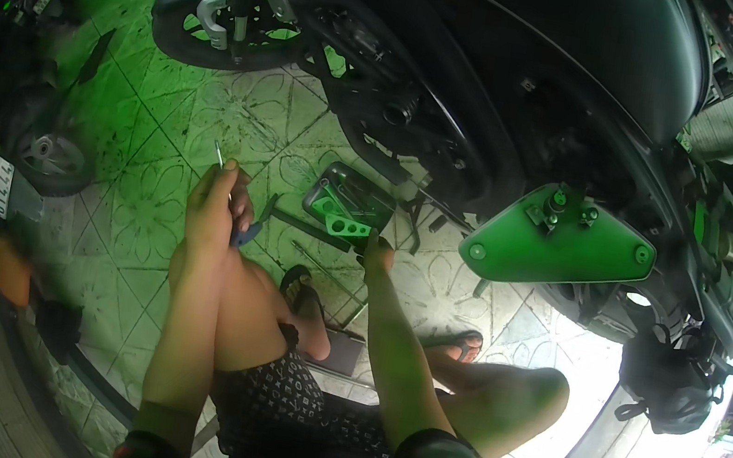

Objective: Unscrewing and removing a decorative side panel from a motorcycle.

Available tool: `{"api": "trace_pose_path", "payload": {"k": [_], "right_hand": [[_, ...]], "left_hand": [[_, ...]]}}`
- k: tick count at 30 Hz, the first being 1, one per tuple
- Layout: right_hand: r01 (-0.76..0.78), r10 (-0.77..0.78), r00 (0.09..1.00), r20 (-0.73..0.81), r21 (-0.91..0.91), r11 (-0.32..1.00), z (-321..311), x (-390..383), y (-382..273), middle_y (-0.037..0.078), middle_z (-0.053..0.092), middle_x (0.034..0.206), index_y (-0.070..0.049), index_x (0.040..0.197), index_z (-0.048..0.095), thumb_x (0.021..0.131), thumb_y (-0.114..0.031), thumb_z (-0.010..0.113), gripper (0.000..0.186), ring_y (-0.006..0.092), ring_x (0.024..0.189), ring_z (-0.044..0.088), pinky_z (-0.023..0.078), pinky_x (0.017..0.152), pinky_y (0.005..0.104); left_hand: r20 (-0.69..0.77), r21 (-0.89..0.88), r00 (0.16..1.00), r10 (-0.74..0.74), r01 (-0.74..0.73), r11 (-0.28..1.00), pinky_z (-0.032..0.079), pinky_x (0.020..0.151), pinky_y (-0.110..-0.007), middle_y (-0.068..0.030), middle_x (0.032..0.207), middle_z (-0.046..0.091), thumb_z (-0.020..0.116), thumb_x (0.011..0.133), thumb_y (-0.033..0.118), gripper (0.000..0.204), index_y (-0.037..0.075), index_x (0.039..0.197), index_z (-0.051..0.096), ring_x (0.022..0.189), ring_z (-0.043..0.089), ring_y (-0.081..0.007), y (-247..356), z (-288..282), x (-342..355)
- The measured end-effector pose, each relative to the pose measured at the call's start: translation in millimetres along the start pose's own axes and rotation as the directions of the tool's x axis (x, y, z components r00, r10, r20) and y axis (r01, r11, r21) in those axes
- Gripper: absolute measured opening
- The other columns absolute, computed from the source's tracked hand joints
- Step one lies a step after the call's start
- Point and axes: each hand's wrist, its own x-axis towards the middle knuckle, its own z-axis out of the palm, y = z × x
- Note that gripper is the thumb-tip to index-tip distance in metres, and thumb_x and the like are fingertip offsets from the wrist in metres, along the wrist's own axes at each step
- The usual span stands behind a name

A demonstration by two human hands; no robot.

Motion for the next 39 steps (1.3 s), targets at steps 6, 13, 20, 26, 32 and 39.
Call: {"api": "trace_pose_path", "payload": {"k": [6, 13, 20, 26, 32, 39], "right_hand": [[0.249, -0.306, 0.95, 0.064, -0.749, 0.614, -58.7, 38.3, 40.5, 0.009, 0.078, 0.087, -0.005, 0.123, 0.068, 0.1, -0.048, 0.066, 0.049, 0.0187, 0.071, 0.073, 0.057, 0.061, 0.0351], [0.802, -0.096, 0.559, 0.824, -0.507, 0.314, -57.2, -103.9, -64.8, 0.019, 0.071, 0.124, -0.009, 0.128, 0.068, 0.105, -0.045, 0.052, 0.046, 0.0378, 0.115, 0.067, 0.052, 0.101, 0.047], [0.771, -0.554, 0.621, 0.555, -0.307, 0.557, -133.0, -260.7, -216.8, 0.022, 0.072, 0.116, -0.003, 0.129, 0.068, 0.108, -0.047, 0.05, 0.052, 0.0367, 0.11, 0.069, 0.053, 0.098, 0.0436], [0.735, -0.67, 0.609, 0.426, 0.015, 0.678, -203.9, -296.8, -262.5, 0.014, 0.074, 0.102, 0.001, 0.125, 0.069, 0.109, -0.038, 0.056, 0.043, 0.0215, 0.098, 0.07, 0.055, 0.091, 0.0361], [0.665, -0.836, 0.545, 0.058, 0.578, 0.473, -278.1, -314.1, -333.0, 0.005, 0.074, 0.102, 0.001, 0.118, 0.07, 0.108, -0.034, 0.059, 0.038, 0.015, 0.097, 0.069, 0.054, 0.089, 0.0309], [0.604, -0.715, 0.587, 0.381, 0.383, 0.7, -347.2, -273.3, -308.9, 0.01, 0.075, 0.11, 0.002, 0.123, 0.07, 0.105, -0.039, 0.063, 0.045, 0.0203, 0.106, 0.072, 0.057, 0.092, 0.036]], "left_hand": [[0.22, 0.028, 0.975, -0.016, 0.01, 1.0, 0.031, 0.045, -0.026, 0.0011, 0.063, 0.043, 0.062, 0.105, 0.032, 0.03, 0.004, 0.095, 0.061, 0.049, 0.038, -0.0078, -2.9, 29.7, 18.3], [0.32, 0.365, 0.941, -0.112, -0.013, 0.931, 0.032, 0.045, -0.024, 0.004, 0.062, 0.046, 0.059, 0.107, 0.03, 0.027, 0.007, 0.093, 0.064, 0.048, 0.04, -0.0056, -15.3, 12.6, 11.6], [0.659, 0.471, 0.693, -0.292, -0.077, 0.879, 0.035, 0.048, -0.024, 0.0049, 0.063, 0.05, 0.059, 0.109, 0.028, 0.03, 0.007, 0.088, 0.064, 0.052, 0.046, -0.0049, -72.9, 84.4, -29.1], [0.795, 0.465, 0.472, -0.382, -0.068, 0.883, 0.05, 0.061, -0.027, 0.0, 0.075, 0.059, 0.058, 0.108, 0.025, 0.024, 0.002, 0.105, 0.065, 0.064, 0.055, -0.0092, -47.0, 162.0, -122.1], [0.896, -0.008, 0.432, 0.098, -0.204, 0.979, 0.047, 0.098, -0.033, -0.0079, 0.106, 0.067, 0.06, 0.104, 0.015, 0.034, -0.003, 0.132, 0.059, 0.098, 0.06, -0.0167, 21.8, 248.9, -179.8], [0.897, -0.043, 0.429, 0.105, -0.153, 0.987, 0.05, 0.082, -0.03, -0.0044, 0.089, 0.066, 0.064, 0.101, 0.016, 0.028, -0.001, 0.123, 0.065, 0.085, 0.061, -0.013, 43.6, 302.0, -156.2]]}}
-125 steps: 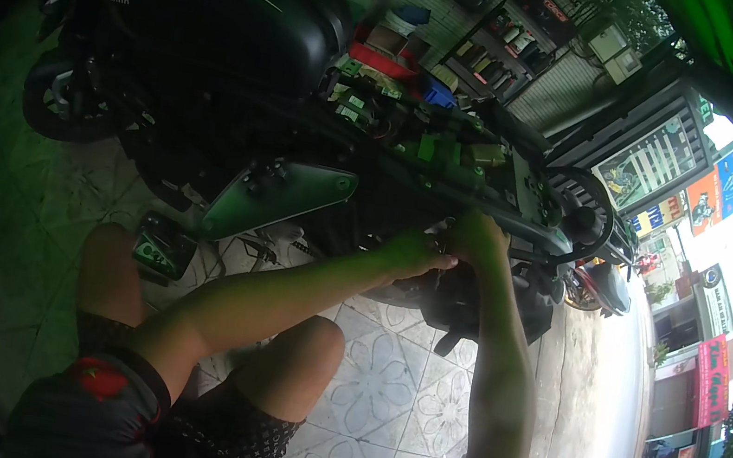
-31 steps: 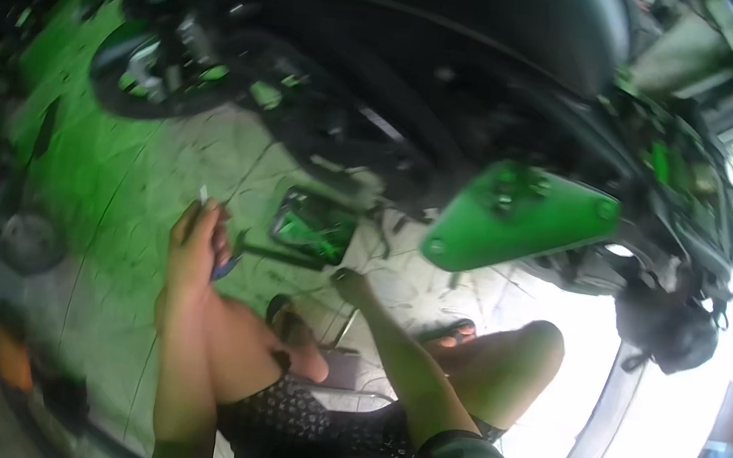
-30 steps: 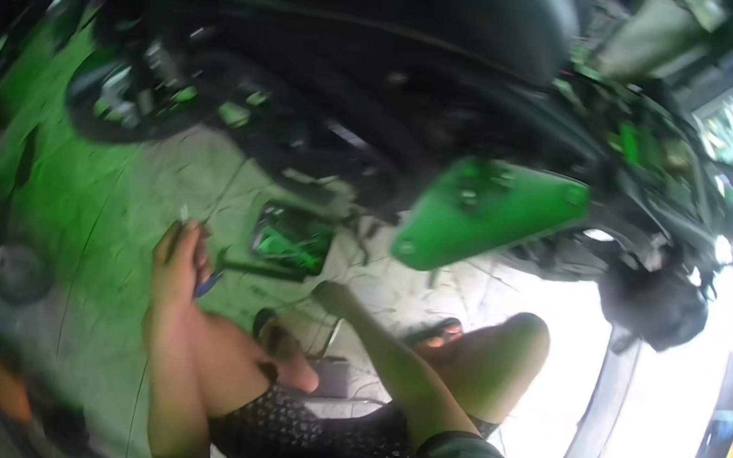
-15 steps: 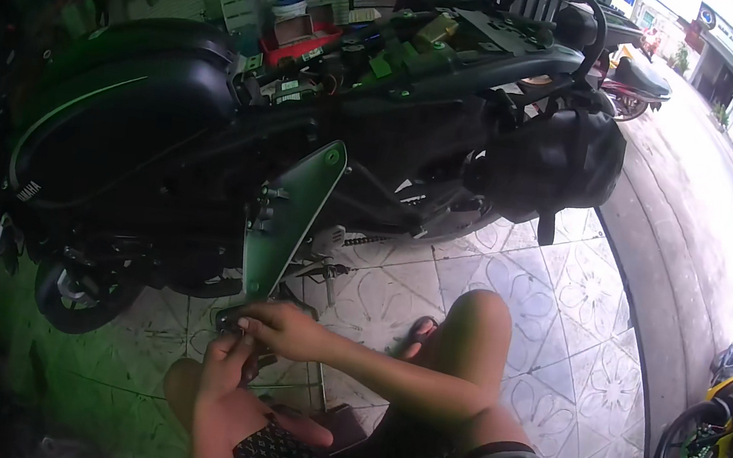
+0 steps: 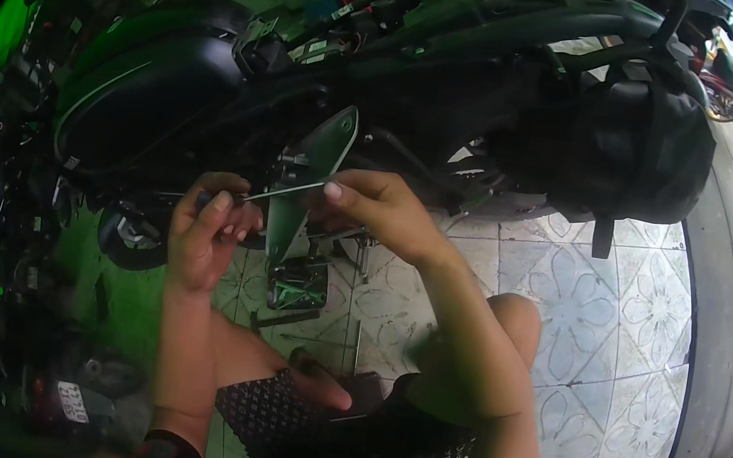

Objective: Unscrewing and removing a decorative side panel from a motorcycle.

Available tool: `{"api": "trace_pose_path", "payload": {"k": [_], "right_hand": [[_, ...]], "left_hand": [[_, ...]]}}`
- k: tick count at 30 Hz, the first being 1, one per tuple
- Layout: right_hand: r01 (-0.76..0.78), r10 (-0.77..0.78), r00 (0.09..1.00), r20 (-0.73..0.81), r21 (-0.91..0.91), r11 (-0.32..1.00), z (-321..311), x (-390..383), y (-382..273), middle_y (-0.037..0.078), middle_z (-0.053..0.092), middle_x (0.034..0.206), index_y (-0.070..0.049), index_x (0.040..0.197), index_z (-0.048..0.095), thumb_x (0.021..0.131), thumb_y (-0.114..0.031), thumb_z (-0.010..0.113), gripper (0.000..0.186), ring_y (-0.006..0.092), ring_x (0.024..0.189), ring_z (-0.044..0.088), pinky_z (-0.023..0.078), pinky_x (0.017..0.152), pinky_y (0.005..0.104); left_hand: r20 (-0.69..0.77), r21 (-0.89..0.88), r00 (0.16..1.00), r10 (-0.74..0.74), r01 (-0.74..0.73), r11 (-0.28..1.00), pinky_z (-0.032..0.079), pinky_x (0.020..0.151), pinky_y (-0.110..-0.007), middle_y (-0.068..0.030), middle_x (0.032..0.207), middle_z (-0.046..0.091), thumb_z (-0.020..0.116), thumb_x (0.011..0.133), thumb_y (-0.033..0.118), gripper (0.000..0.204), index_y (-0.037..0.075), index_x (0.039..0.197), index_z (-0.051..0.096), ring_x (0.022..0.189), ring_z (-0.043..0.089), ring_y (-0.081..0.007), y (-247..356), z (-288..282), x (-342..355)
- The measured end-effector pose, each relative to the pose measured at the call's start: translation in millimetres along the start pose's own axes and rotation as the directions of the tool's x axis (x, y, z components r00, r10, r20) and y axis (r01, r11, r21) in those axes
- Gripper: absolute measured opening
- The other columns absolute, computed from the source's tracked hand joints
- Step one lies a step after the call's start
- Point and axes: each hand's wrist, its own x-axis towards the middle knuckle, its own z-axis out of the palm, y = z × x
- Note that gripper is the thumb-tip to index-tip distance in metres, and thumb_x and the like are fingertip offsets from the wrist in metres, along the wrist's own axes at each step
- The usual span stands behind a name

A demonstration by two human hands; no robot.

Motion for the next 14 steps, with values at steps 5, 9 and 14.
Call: {"api": "trace_pose_path", "payload": {"k": [5, 9, 14], "right_hand": [[-0.089, 0.341, 0.927, 0.156, -0.792, 0.604, -5.4, -22.5, 8.5, 0.014, 0.077, 0.104, -0.002, 0.114, 0.075, 0.099, -0.043, 0.069, 0.044, 0.0272, 0.098, 0.074, 0.057, 0.089, 0.0393], [-0.196, 0.445, 0.896, 0.001, -0.897, 0.396, 10.9, -3.9, 25.6, 0.016, 0.077, 0.099, -0.003, 0.11, 0.076, 0.096, -0.042, 0.071, 0.042, 0.0304, 0.093, 0.073, 0.057, 0.087, 0.0401], [-0.115, 0.415, 0.905, 0.094, -0.885, 0.451, 28.5, 12.6, 35.7, 0.016, 0.077, 0.099, -0.006, 0.109, 0.078, 0.095, -0.044, 0.07, 0.041, 0.0308, 0.095, 0.074, 0.057, 0.087, 0.0421]], "left_hand": [[-0.087, 0.488, 0.825, -0.558, 0.524, 0.698, 0.046, 0.061, -0.025, -0.0022, 0.079, 0.064, 0.068, 0.101, 0.022, 0.024, 0.002, 0.114, 0.069, 0.07, 0.06, -0.0095, -43.6, -94.2, -55.8], [-0.407, 0.502, 0.609, -0.68, 0.772, 0.39, 0.051, 0.057, -0.029, -0.0036, 0.083, 0.066, 0.068, 0.1, 0.018, 0.022, 0.003, 0.116, 0.066, 0.065, 0.062, -0.0123, -213.1, -193.6, -139.3], [-0.622, 0.422, 0.404, -0.671, 0.894, 0.148, 0.057, 0.059, -0.033, -0.0066, 0.087, 0.067, 0.076, 0.093, 0.03, 0.048, 0.012, 0.134, 0.059, 0.069, 0.069, -0.0193, -388.1, -274.5, -180.9]]}}
